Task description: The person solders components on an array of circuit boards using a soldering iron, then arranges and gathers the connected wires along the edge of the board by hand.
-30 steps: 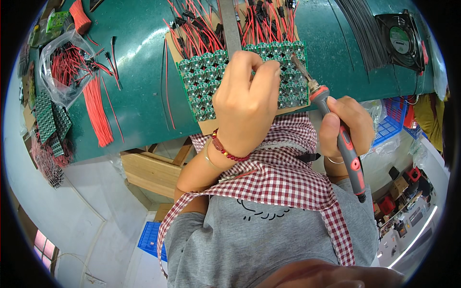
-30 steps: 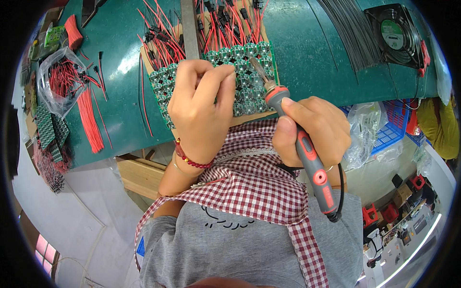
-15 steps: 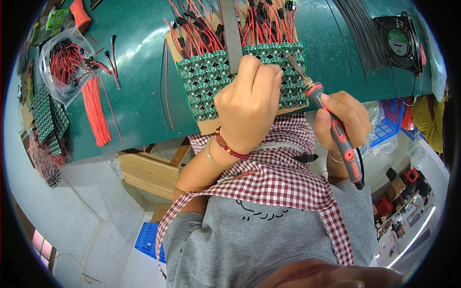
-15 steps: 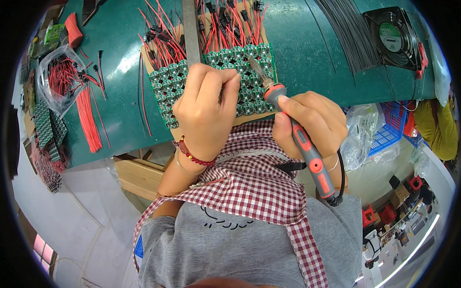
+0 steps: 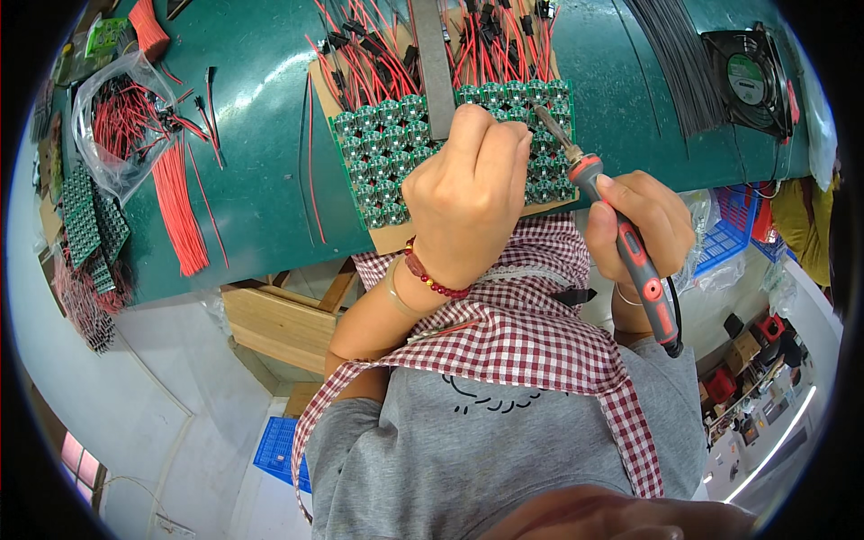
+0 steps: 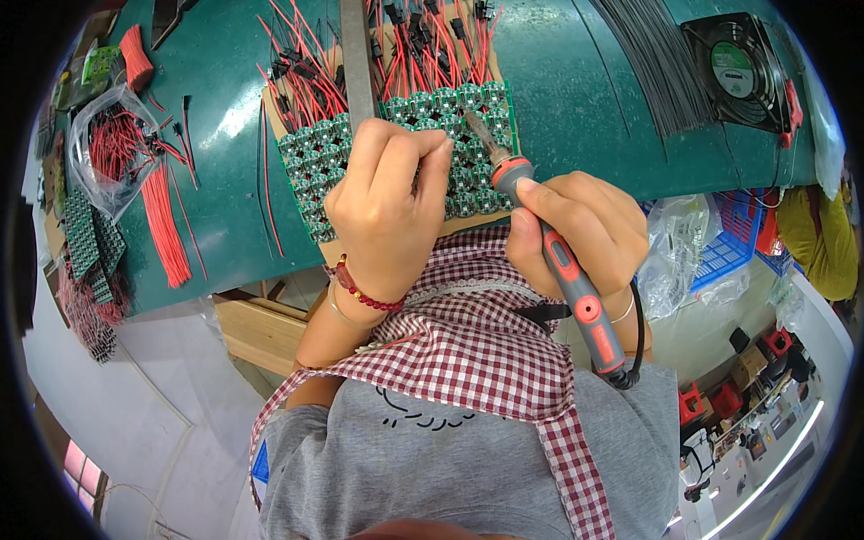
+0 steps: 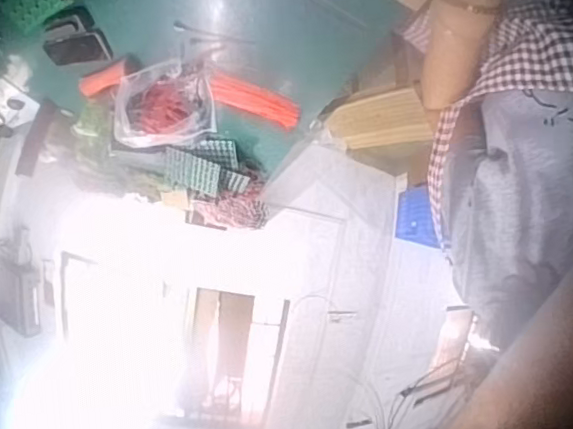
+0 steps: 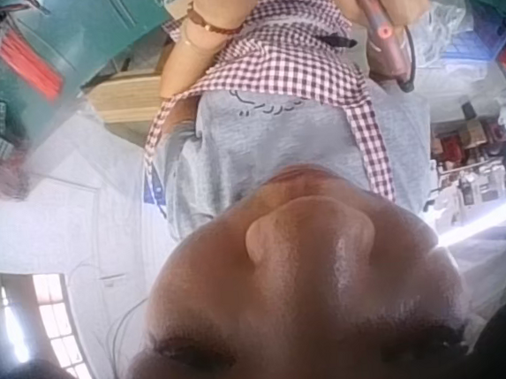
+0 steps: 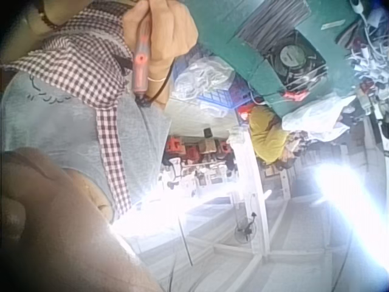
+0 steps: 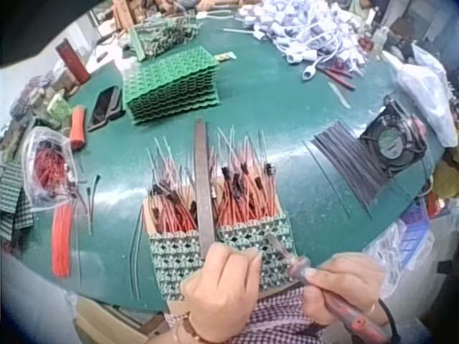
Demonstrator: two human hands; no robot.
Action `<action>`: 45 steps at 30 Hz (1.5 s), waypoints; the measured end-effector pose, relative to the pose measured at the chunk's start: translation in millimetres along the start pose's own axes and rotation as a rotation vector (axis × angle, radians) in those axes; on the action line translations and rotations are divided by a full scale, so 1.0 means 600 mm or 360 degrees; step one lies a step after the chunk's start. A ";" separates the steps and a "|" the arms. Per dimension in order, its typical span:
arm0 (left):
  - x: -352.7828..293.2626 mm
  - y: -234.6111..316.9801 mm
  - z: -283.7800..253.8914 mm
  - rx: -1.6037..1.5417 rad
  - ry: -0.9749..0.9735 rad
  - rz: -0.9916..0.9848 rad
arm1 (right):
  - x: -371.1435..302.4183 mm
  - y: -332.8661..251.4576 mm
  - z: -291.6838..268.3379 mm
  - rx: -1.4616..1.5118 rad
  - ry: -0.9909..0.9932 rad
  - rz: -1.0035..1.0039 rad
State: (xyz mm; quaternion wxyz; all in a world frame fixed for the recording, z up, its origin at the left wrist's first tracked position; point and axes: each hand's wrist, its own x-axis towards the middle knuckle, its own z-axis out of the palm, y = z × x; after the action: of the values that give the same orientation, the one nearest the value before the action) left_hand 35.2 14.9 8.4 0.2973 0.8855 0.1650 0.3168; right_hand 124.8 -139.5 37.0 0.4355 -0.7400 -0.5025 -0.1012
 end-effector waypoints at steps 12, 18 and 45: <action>0.000 0.001 0.006 0.0046 -0.0045 -0.0013 | 0.007 -0.005 -0.003 -0.0054 -0.0086 -0.0003; -0.011 0.003 -0.010 -0.0021 -0.0035 -0.0056 | -0.006 -0.006 -0.026 0.0021 0.0147 -0.0148; 0.003 -0.001 0.007 0.0059 0.0047 0.0033 | 0.001 0.009 -0.001 0.0039 -0.0006 -0.0043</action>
State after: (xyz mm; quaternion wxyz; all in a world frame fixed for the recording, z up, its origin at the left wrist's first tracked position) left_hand 39.1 14.7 6.1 0.2752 0.8876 0.1660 0.3299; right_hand 129.8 -140.0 35.1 0.4420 -0.7280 -0.5146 -0.0995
